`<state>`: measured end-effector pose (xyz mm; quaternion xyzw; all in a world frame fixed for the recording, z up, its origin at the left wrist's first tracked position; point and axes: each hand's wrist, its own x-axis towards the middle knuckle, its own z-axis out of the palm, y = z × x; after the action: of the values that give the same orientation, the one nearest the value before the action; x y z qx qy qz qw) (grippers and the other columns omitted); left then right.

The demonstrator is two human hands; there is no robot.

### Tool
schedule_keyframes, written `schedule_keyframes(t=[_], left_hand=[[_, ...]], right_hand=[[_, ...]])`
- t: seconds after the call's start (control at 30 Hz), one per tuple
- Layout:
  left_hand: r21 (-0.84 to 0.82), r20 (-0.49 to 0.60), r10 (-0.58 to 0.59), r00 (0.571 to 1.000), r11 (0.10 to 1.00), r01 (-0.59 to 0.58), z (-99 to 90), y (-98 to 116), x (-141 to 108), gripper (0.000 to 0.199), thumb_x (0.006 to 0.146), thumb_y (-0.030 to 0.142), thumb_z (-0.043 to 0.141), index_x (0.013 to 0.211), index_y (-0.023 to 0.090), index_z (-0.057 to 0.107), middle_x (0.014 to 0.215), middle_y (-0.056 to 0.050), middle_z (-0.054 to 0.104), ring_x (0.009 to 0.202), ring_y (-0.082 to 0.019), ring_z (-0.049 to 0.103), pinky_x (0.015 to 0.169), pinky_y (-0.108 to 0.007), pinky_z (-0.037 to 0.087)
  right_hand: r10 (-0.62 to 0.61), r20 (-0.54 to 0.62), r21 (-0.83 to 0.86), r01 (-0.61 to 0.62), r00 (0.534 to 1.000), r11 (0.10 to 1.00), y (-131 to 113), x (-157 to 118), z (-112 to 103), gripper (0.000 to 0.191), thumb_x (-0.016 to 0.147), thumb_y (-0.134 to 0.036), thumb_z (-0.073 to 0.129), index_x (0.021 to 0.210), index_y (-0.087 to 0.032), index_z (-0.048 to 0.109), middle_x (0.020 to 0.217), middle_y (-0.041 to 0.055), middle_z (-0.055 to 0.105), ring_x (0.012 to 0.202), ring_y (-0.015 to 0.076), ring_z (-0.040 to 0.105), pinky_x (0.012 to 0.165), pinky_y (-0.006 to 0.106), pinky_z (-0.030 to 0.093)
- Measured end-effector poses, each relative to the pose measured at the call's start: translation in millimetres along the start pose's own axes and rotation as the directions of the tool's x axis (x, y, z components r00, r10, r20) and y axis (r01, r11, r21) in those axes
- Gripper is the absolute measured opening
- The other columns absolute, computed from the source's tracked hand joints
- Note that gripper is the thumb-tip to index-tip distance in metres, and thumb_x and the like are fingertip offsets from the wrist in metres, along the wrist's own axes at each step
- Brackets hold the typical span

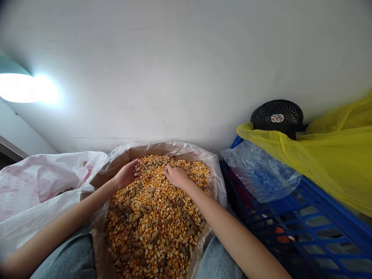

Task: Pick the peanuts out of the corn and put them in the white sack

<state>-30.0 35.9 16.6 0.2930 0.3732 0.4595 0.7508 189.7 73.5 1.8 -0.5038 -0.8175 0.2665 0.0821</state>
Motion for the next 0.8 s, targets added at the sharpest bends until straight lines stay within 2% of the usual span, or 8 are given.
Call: schedule_keyframes(t=[0.1,0.2,0.3,0.47,0.57,0.67,0.73,0.8], left_hand=[[0.027,-0.051,0.035,0.998,0.999,-0.033,1.1,-1.1,-0.1,0.019,0.073,0.036,0.051,0.076,0.017,0.049,0.062,0.004,0.041,0.043,-0.004,0.036,0.040,-0.017,0.031],[0.122,-0.102,0.079,0.992,0.990,-0.066,1.7,-1.9,0.4,0.023,0.073,0.040,0.051,0.074,0.017,0.050,0.063,0.004,0.042,0.047,-0.004,0.039,0.042,-0.017,0.032],[0.285,-0.096,0.158,0.983,0.950,-0.125,1.7,-3.2,1.7,0.025,0.072,0.041,0.051,0.073,0.016,0.051,0.064,0.003,0.042,0.050,-0.004,0.039,0.044,-0.015,0.031],[0.462,-0.074,0.294,0.953,0.857,-0.229,1.8,-4.0,2.5,0.026,0.072,0.043,0.050,0.073,0.016,0.051,0.065,0.003,0.042,0.052,-0.005,0.037,0.047,-0.017,0.031],[0.540,-0.062,0.279,0.958,0.817,-0.203,1.5,-2.1,0.1,0.032,0.073,0.046,0.044,0.060,0.017,0.043,0.055,0.004,0.036,0.047,-0.006,0.034,0.044,-0.020,0.029],[0.734,-0.022,0.227,0.974,0.665,-0.139,1.4,0.5,-4.1,0.040,0.073,0.048,0.042,0.049,0.017,0.033,0.046,0.005,0.029,0.041,-0.007,0.026,0.043,-0.022,0.023],[0.852,0.037,0.210,0.977,0.504,-0.140,2.7,2.3,-7.0,0.040,0.071,0.047,0.044,0.047,0.017,0.035,0.045,0.005,0.029,0.042,-0.007,0.026,0.044,-0.022,0.023],[0.898,0.122,0.211,0.970,0.393,-0.199,4.8,4.2,-9.8,0.034,0.071,0.044,0.046,0.052,0.017,0.044,0.048,0.004,0.037,0.046,-0.009,0.031,0.047,-0.021,0.025]], right_hand=[[0.073,0.024,0.436,-0.076,0.997,0.897,2.1,1.5,-2.5,0.025,0.081,-0.044,0.034,0.080,-0.021,0.042,0.053,-0.0040,0.044,0.039,0.0076,0.035,0.039,0.019,0.023],[0.087,0.065,0.862,-0.100,0.994,0.498,3.6,2.1,-6.9,0.024,0.079,-0.046,0.037,0.079,-0.022,0.037,0.047,-0.0088,0.034,0.033,0.0049,0.024,0.034,0.016,0.017],[0.076,0.091,0.981,-0.102,0.993,0.166,3.7,2.2,-9.0,0.026,0.075,-0.045,0.045,0.073,-0.022,0.035,0.044,-0.0103,0.031,0.031,0.0035,0.020,0.032,0.014,0.014],[0.089,0.208,0.978,-0.205,0.974,-0.042,0.2,1.2,-8.9,0.028,0.075,-0.044,0.048,0.067,-0.019,0.038,0.049,-0.0062,0.042,0.036,0.0033,0.034,0.031,0.013,0.020],[0.087,0.236,0.972,-0.232,0.968,-0.046,-3.3,-1.9,-11.0,0.021,0.076,-0.039,0.047,0.073,-0.018,0.046,0.060,-0.0015,0.051,0.048,0.0066,0.047,0.034,0.013,0.026],[0.052,0.219,0.972,-0.223,0.974,0.074,-8.2,-5.4,-10.4,0.026,0.073,-0.044,0.048,0.071,-0.018,0.048,0.069,0.0006,0.054,0.052,0.0074,0.049,0.035,0.014,0.028],[0.032,0.188,0.948,-0.190,0.982,0.256,-13.2,-7.6,-6.9,0.034,0.070,-0.050,0.050,0.064,-0.016,0.047,0.068,0.0004,0.052,0.047,0.0055,0.043,0.034,0.015,0.024],[0.003,0.128,0.840,-0.110,0.992,0.532,-20.5,-10.1,-1.7,0.037,0.068,-0.052,0.050,0.061,-0.016,0.048,0.065,0.0003,0.052,0.045,0.0054,0.040,0.035,0.016,0.024]])
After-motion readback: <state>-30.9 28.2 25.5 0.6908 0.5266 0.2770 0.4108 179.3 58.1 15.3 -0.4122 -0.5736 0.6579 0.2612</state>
